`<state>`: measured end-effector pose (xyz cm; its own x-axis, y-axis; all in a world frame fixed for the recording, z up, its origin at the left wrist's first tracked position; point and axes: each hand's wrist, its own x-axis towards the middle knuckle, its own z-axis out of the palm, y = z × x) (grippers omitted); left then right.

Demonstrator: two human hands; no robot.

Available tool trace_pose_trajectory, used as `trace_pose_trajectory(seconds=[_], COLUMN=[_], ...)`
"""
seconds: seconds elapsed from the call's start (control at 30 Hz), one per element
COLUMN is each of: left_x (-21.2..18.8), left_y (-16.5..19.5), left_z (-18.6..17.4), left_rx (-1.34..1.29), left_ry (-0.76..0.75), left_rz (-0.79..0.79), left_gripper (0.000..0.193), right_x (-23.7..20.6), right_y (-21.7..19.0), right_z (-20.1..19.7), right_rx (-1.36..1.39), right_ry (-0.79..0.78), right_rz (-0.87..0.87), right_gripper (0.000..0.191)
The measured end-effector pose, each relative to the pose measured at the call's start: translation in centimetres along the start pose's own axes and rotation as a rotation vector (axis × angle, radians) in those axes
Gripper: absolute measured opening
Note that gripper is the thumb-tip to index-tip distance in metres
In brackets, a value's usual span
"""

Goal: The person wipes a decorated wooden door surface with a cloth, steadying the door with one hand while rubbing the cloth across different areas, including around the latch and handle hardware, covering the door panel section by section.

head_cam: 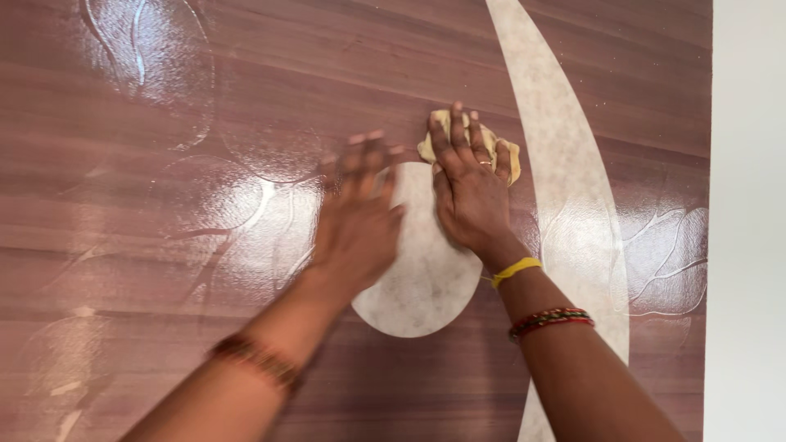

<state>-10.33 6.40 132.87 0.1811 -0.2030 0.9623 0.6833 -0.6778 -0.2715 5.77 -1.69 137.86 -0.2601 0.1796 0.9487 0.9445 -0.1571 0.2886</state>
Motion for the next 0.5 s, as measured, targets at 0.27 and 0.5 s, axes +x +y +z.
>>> trace_pose_trajectory(seconds=[0.27,0.5], left_x=[4.2,3.8], left_y=[6.1,6.1], left_z=[2.9,3.1], left_rx=[-0.139,-0.096], left_ry=[-0.019,0.010], left_rz=[-0.109,-0.099], left_gripper=[0.078,0.077], right_x=[-2.2,-4.0], right_y=[8.3,19.6], right_z=[-1.7,-4.3], right_rx=[-0.126,-0.124], right_ry=[0.014,0.062], right_rz=[-0.029,0.243], right_gripper=[0.060,0.059])
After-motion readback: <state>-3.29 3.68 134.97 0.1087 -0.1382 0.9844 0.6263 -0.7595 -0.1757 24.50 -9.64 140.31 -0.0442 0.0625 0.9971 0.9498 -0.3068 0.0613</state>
